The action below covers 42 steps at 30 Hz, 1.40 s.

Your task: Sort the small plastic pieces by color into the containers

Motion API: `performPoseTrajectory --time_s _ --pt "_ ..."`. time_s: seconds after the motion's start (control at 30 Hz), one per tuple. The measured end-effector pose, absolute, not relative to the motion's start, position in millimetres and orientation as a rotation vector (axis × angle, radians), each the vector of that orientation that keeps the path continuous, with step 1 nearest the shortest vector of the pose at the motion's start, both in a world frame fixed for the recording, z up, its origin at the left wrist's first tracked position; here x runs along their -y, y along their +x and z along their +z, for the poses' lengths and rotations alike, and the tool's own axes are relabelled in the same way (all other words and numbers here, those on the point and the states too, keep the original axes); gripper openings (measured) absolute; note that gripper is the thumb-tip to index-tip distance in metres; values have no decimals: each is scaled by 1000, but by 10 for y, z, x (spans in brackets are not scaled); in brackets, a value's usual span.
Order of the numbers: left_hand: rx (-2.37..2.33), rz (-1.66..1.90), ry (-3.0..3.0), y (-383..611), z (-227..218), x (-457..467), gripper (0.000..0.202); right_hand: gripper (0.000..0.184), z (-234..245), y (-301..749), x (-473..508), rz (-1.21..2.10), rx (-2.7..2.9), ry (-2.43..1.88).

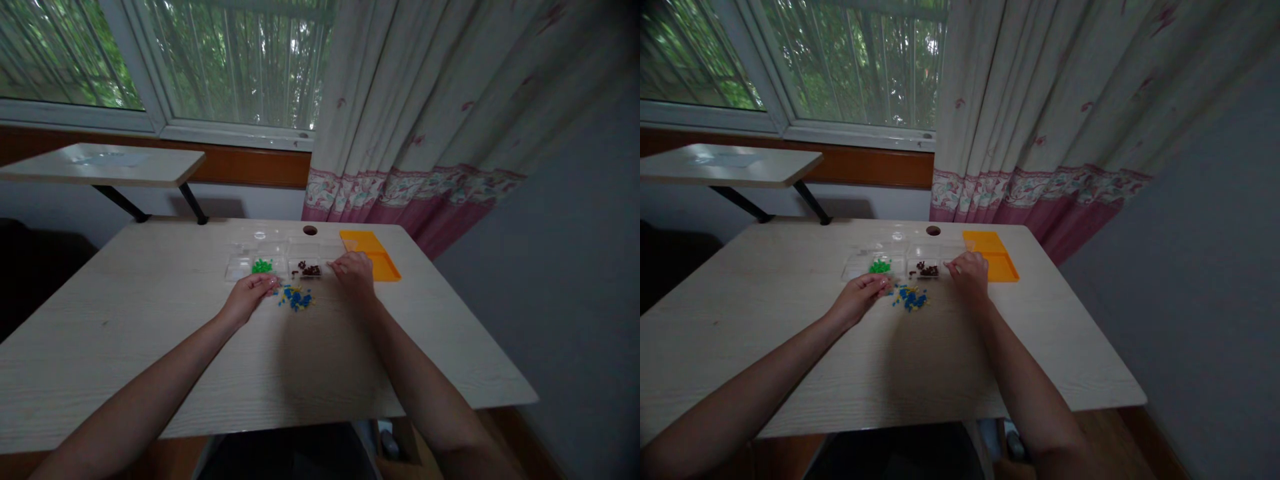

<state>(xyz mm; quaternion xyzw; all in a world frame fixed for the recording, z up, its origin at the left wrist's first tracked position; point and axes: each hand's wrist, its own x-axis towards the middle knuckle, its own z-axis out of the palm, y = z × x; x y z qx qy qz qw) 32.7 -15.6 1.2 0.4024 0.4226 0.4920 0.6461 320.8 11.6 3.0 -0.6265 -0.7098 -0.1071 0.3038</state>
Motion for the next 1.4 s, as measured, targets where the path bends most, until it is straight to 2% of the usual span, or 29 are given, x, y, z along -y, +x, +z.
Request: performPoseTrajectory --time_s 0.33,0.73,1.17,1.4 --pt "-912 1085 770 301 26 139 37 21 23 3176 -103 -292 1883 -1594" --pt "-849 1034 899 345 -52 179 38 15 196 2517 308 -195 2190 -1010" --pt "-908 1024 1174 390 -84 230 39 15 178 2379 372 -242 2140 -1039" --pt "-867 1070 1234 405 -13 281 43 17 142 2363 334 -10 2178 -1065"
